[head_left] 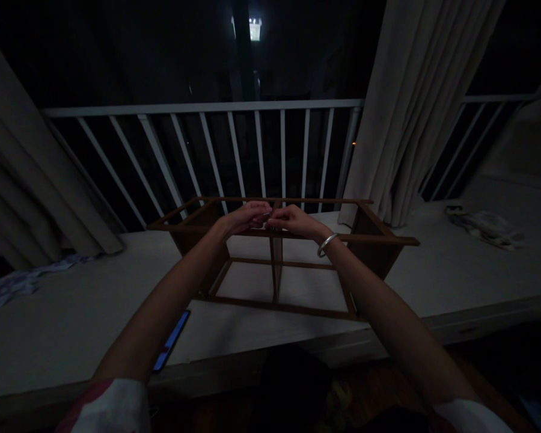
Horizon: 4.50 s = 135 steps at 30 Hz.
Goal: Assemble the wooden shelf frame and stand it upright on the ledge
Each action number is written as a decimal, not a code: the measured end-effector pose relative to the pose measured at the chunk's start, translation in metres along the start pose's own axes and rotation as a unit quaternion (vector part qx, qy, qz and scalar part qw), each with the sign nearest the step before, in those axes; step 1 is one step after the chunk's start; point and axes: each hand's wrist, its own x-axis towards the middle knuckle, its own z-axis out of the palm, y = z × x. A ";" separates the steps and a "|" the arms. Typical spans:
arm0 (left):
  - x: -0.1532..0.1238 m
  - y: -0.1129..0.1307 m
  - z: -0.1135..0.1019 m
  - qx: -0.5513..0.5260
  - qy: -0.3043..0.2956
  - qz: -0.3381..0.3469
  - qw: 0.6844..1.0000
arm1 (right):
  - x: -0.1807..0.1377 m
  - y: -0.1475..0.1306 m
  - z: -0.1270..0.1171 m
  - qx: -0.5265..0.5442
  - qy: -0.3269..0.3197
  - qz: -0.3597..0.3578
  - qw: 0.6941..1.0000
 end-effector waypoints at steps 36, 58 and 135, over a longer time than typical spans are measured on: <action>-0.007 0.005 0.001 0.008 -0.024 -0.004 1.000 | -0.001 -0.003 0.001 0.076 0.014 0.045 0.996; -0.004 0.003 -0.001 0.004 -0.023 -0.023 0.999 | 0.001 0.003 0.001 0.058 0.044 0.043 0.996; -0.045 0.018 0.013 0.095 0.021 0.025 0.995 | -0.007 -0.018 0.009 0.027 0.029 0.058 0.998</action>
